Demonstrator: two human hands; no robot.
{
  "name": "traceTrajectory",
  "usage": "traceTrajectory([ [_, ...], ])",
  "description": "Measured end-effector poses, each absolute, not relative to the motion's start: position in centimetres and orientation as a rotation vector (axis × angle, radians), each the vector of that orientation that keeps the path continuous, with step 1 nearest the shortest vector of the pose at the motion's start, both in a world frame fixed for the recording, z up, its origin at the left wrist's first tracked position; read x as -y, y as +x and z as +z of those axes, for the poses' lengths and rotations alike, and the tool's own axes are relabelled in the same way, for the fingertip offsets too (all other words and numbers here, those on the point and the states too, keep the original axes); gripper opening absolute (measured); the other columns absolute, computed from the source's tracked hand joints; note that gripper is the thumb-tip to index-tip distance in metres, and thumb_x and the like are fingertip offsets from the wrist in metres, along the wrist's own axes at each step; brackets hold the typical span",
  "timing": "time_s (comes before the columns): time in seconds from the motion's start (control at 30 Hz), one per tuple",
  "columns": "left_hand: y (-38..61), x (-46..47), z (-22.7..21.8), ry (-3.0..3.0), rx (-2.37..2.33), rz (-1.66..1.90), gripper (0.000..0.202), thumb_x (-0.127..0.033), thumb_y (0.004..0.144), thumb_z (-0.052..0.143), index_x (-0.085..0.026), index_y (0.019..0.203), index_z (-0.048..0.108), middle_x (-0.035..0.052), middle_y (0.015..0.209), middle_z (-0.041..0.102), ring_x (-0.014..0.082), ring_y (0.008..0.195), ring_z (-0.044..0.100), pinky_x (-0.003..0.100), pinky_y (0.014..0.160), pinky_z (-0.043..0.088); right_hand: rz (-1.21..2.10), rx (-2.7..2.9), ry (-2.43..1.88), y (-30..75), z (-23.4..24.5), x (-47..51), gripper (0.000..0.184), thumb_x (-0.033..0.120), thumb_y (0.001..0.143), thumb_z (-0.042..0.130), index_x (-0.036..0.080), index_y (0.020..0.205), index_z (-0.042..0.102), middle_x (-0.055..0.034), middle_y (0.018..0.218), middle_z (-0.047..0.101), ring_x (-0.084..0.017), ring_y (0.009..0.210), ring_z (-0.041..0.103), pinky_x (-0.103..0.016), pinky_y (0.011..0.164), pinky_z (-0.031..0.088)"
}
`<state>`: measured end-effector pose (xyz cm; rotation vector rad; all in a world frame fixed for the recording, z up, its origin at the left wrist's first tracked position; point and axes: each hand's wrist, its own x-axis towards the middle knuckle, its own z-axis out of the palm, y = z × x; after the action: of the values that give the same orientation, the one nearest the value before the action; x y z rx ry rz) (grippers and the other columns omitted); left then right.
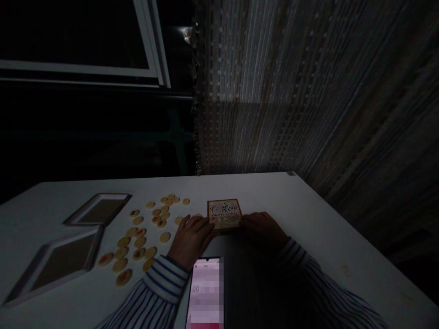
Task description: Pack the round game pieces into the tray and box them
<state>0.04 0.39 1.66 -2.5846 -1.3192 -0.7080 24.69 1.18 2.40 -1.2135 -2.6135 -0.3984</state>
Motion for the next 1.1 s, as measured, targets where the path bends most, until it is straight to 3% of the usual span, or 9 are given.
traceTrajectory([
  [1.1,0.22,-0.51,1.55,-2.607,1.383,-0.665,0.019,-0.03,0.079,0.053,-0.027,0.096,0.062,0.0018,0.102,0.064,0.0224,0.096,0.054,0.05,0.09,0.033,-0.28,2.67,-1.288,24.46,2.47,-1.28,0.018,0.025,0.082,0.048,0.022,0.096,0.059,-0.0038,0.099,0.062,-0.016,0.08,0.055,-0.031,0.069,0.036],
])
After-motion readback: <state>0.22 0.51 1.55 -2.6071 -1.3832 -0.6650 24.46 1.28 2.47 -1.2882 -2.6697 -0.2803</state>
